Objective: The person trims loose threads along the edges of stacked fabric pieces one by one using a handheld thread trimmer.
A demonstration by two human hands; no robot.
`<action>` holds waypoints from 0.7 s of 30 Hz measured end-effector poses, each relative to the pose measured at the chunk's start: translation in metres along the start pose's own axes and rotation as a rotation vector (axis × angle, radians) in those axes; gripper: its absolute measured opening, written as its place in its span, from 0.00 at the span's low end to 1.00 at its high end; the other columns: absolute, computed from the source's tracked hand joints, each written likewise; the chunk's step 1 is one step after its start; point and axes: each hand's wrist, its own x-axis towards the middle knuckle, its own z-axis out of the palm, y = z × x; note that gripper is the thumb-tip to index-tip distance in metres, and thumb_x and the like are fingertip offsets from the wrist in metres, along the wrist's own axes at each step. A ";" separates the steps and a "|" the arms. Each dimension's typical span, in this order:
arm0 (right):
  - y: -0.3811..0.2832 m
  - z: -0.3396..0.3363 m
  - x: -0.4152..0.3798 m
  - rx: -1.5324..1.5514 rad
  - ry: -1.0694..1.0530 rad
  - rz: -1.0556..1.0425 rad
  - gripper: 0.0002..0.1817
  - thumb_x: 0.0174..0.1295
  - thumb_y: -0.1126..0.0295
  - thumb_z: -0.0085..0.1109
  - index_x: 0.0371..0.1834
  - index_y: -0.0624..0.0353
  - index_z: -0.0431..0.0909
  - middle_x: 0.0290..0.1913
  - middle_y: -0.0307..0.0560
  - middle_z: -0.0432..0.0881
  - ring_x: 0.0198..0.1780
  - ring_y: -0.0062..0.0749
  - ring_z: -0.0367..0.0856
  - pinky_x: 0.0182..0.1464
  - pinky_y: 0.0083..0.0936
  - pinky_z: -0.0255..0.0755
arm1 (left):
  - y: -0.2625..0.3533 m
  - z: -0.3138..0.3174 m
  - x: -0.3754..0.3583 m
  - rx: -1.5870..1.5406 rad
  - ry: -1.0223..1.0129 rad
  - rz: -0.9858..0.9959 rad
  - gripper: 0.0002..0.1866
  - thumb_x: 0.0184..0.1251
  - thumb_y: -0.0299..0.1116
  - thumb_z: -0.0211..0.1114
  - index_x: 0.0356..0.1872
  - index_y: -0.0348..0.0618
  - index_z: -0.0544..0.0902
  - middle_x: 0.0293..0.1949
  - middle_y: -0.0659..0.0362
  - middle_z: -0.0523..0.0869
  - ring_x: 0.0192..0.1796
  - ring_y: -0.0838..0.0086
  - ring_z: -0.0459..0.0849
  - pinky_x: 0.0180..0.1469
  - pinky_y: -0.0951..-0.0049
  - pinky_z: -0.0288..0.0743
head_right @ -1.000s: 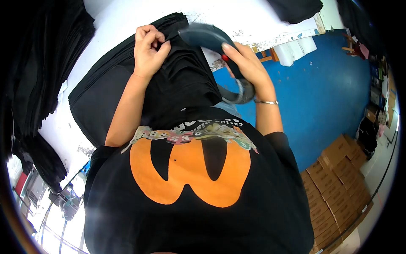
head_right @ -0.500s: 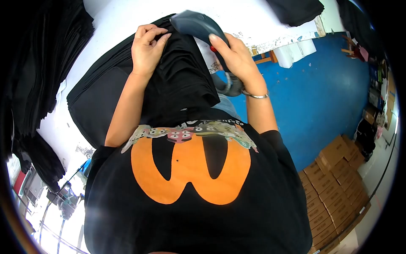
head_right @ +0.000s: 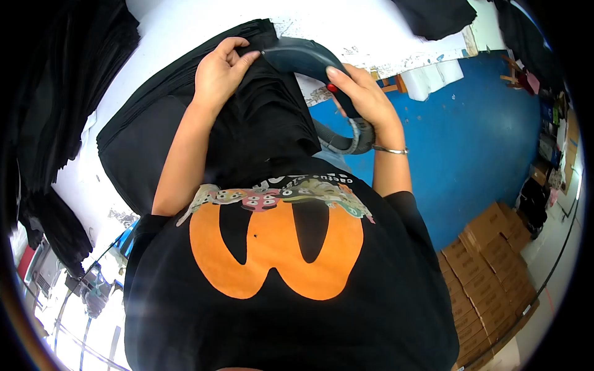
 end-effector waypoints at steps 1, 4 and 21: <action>-0.002 0.004 0.000 0.001 0.032 0.010 0.25 0.76 0.45 0.54 0.38 0.59 0.76 0.22 0.42 0.77 0.19 0.22 0.73 0.24 0.20 0.67 | -0.001 0.004 0.000 -0.006 -0.005 0.005 0.16 0.66 0.46 0.74 0.47 0.48 0.87 0.28 0.59 0.84 0.34 0.61 0.87 0.40 0.63 0.80; -0.015 0.026 0.007 -0.020 0.167 -0.013 0.25 0.75 0.44 0.55 0.37 0.59 0.76 0.22 0.39 0.77 0.20 0.20 0.73 0.24 0.20 0.67 | 0.001 0.011 -0.006 0.115 0.241 0.213 0.18 0.60 0.39 0.80 0.48 0.48 0.87 0.48 0.60 0.85 0.44 0.64 0.87 0.45 0.66 0.83; -0.016 0.010 -0.019 -0.226 0.033 -0.038 0.31 0.72 0.40 0.58 0.37 0.64 0.81 0.19 0.38 0.74 0.20 0.21 0.75 0.26 0.23 0.70 | -0.009 0.013 -0.018 -0.134 0.315 0.327 0.08 0.57 0.25 0.79 0.36 0.42 0.87 0.34 0.61 0.87 0.32 0.73 0.78 0.35 0.74 0.74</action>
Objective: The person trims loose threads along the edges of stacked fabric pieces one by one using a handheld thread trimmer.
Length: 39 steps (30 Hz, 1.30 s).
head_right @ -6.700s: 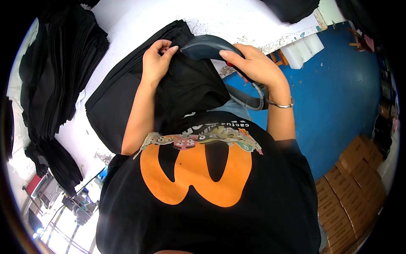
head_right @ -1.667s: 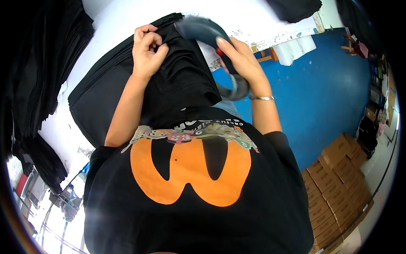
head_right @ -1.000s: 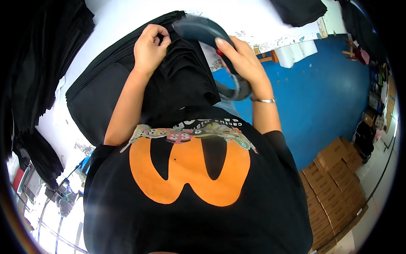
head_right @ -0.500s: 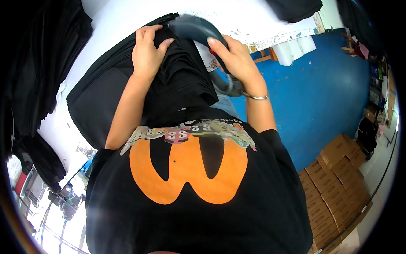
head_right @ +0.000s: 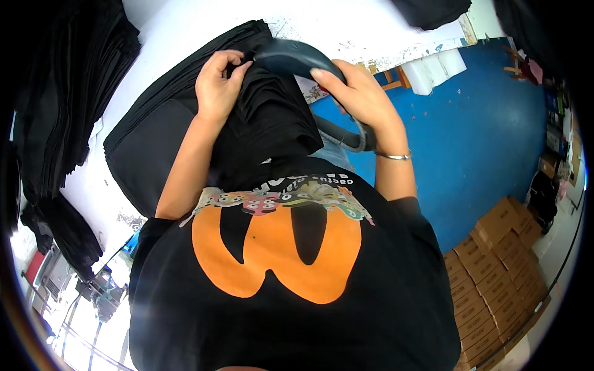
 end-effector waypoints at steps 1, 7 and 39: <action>-0.008 0.006 0.005 0.004 0.065 0.007 0.28 0.73 0.43 0.58 0.36 0.62 0.80 0.20 0.37 0.74 0.20 0.19 0.73 0.25 0.20 0.68 | 0.005 -0.007 0.000 0.134 0.023 0.134 0.06 0.58 0.25 0.77 0.34 0.44 0.88 0.31 0.61 0.86 0.32 0.69 0.79 0.34 0.70 0.74; 0.015 0.005 0.009 0.104 0.101 -0.068 0.30 0.73 0.41 0.58 0.34 0.62 0.79 0.18 0.36 0.72 0.19 0.21 0.74 0.24 0.22 0.67 | 0.020 -0.066 0.020 -0.001 -0.560 -0.136 0.07 0.68 0.32 0.71 0.44 0.46 0.91 0.32 0.59 0.88 0.35 0.68 0.84 0.48 0.69 0.73; 0.031 -0.012 0.018 0.318 -0.056 0.056 0.28 0.74 0.42 0.56 0.34 0.60 0.76 0.18 0.37 0.73 0.18 0.18 0.73 0.22 0.19 0.66 | 0.007 -0.016 0.025 -0.338 -0.243 -0.340 0.06 0.60 0.26 0.80 0.34 0.40 0.90 0.35 0.68 0.85 0.40 0.83 0.79 0.41 0.80 0.70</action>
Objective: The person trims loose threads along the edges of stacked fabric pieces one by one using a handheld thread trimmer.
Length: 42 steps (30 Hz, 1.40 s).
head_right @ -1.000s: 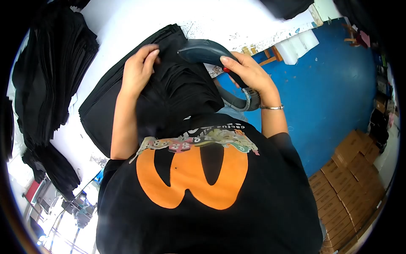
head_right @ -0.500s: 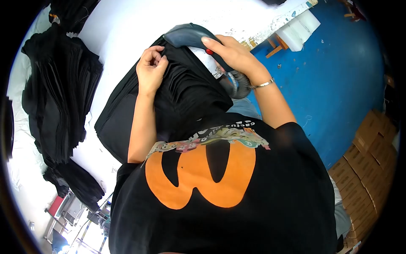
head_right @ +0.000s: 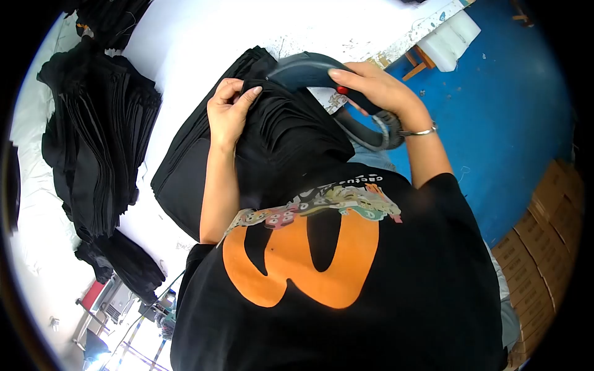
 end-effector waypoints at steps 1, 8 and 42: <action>0.002 -0.005 -0.003 0.013 -0.051 0.051 0.28 0.74 0.42 0.55 0.34 0.60 0.76 0.19 0.37 0.74 0.19 0.18 0.73 0.23 0.19 0.66 | -0.001 0.003 -0.004 -0.062 0.025 0.080 0.07 0.60 0.28 0.81 0.32 0.40 0.90 0.34 0.67 0.86 0.42 0.82 0.80 0.42 0.78 0.69; -0.011 0.020 0.014 -0.054 0.112 -0.081 0.28 0.74 0.42 0.55 0.34 0.61 0.77 0.20 0.37 0.75 0.19 0.20 0.73 0.24 0.19 0.67 | 0.014 -0.014 -0.004 0.121 -0.298 -0.021 0.32 0.83 0.55 0.51 0.45 0.31 0.88 0.33 0.55 0.88 0.33 0.71 0.86 0.37 0.69 0.76; -0.011 0.008 0.009 -0.162 -0.026 -0.107 0.32 0.71 0.37 0.56 0.36 0.62 0.81 0.18 0.37 0.73 0.18 0.20 0.74 0.21 0.20 0.66 | 0.029 -0.024 -0.005 0.707 -0.056 0.280 0.07 0.70 0.33 0.70 0.40 0.42 0.92 0.38 0.57 0.91 0.36 0.69 0.84 0.46 0.66 0.76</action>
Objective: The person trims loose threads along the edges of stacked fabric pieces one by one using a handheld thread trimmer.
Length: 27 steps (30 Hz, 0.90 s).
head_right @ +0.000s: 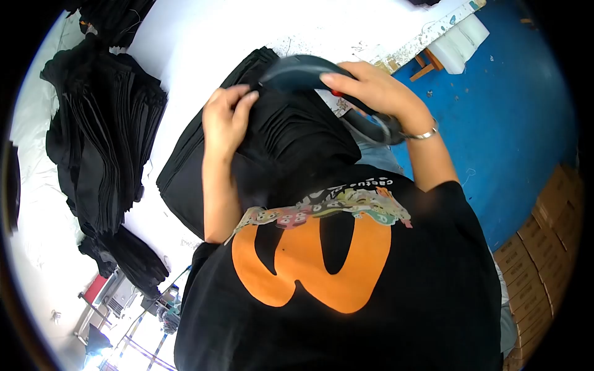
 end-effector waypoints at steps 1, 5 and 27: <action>0.000 -0.001 -0.002 -0.005 0.001 0.003 0.32 0.71 0.37 0.56 0.36 0.62 0.81 0.18 0.37 0.73 0.18 0.20 0.74 0.21 0.20 0.66 | 0.004 -0.024 -0.002 0.045 -0.092 0.215 0.10 0.72 0.34 0.68 0.39 0.38 0.91 0.31 0.53 0.89 0.34 0.68 0.86 0.40 0.69 0.77; -0.011 0.017 0.001 -0.118 0.106 -0.025 0.32 0.72 0.39 0.56 0.37 0.64 0.82 0.21 0.42 0.75 0.22 0.27 0.76 0.27 0.26 0.68 | -0.011 -0.017 0.003 -0.185 -0.324 -0.265 0.12 0.75 0.37 0.65 0.38 0.37 0.88 0.25 0.54 0.86 0.31 0.65 0.85 0.42 0.67 0.78; -0.031 0.047 -0.014 -0.469 0.347 -0.102 0.35 0.73 0.41 0.55 0.38 0.73 0.79 0.26 0.62 0.82 0.31 0.58 0.84 0.38 0.42 0.76 | -0.017 0.060 -0.001 0.046 0.335 -0.002 0.11 0.52 0.29 0.80 0.38 0.48 0.91 0.61 0.55 0.83 0.58 0.60 0.81 0.62 0.61 0.74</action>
